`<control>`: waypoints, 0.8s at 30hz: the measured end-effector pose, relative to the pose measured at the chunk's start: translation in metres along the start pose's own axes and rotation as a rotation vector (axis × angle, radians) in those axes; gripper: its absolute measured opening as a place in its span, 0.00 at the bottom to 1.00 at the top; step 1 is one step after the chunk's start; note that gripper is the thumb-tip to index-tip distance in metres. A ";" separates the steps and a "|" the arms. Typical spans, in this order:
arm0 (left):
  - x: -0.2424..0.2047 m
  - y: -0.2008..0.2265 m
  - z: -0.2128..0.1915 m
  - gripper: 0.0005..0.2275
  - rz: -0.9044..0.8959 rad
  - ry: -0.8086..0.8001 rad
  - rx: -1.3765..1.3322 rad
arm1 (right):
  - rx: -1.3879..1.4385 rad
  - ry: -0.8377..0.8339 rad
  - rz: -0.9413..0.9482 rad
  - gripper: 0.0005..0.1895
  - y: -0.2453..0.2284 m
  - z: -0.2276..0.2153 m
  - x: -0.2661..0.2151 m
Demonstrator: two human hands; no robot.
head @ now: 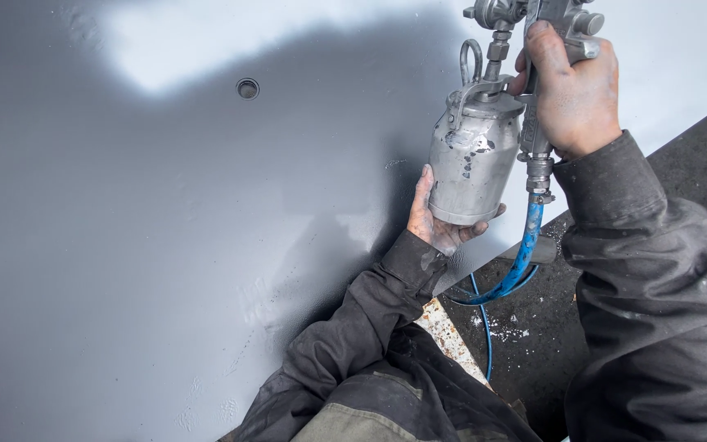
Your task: The person uses a spray gun to apply a coat of gray paint onto a large metal panel. They systematically move the spray gun across the surface, covering the main panel and the lower edge trim.
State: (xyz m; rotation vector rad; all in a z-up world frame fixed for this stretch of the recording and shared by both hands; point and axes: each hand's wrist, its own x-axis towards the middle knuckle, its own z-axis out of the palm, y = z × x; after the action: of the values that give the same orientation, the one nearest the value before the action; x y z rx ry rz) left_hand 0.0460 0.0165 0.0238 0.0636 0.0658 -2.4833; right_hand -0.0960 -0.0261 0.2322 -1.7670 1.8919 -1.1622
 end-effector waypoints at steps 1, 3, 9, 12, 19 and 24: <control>-0.003 0.002 -0.004 0.41 0.007 0.003 -0.004 | 0.002 -0.008 -0.001 0.20 -0.006 0.004 0.001; -0.009 0.008 -0.011 0.39 -0.024 -0.083 -0.131 | -0.033 -0.037 -0.054 0.21 -0.018 0.014 0.001; -0.049 0.022 0.000 0.41 0.096 0.008 -0.045 | 0.002 -0.091 -0.042 0.20 -0.046 0.044 -0.004; -0.066 0.031 -0.010 0.39 0.075 -0.078 -0.143 | 0.010 -0.107 -0.039 0.21 -0.060 0.059 -0.010; -0.113 0.053 -0.004 0.42 0.159 0.046 -0.046 | 0.008 -0.152 -0.032 0.22 -0.099 0.099 -0.019; -0.139 0.066 -0.017 0.42 0.193 0.022 -0.068 | 0.051 -0.180 -0.008 0.20 -0.129 0.125 -0.028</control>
State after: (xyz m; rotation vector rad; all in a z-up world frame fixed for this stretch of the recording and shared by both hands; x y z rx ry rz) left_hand 0.1972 0.0501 0.0135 0.0651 0.1459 -2.2858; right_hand 0.0853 -0.0323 0.2388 -1.7890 1.7384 -1.0078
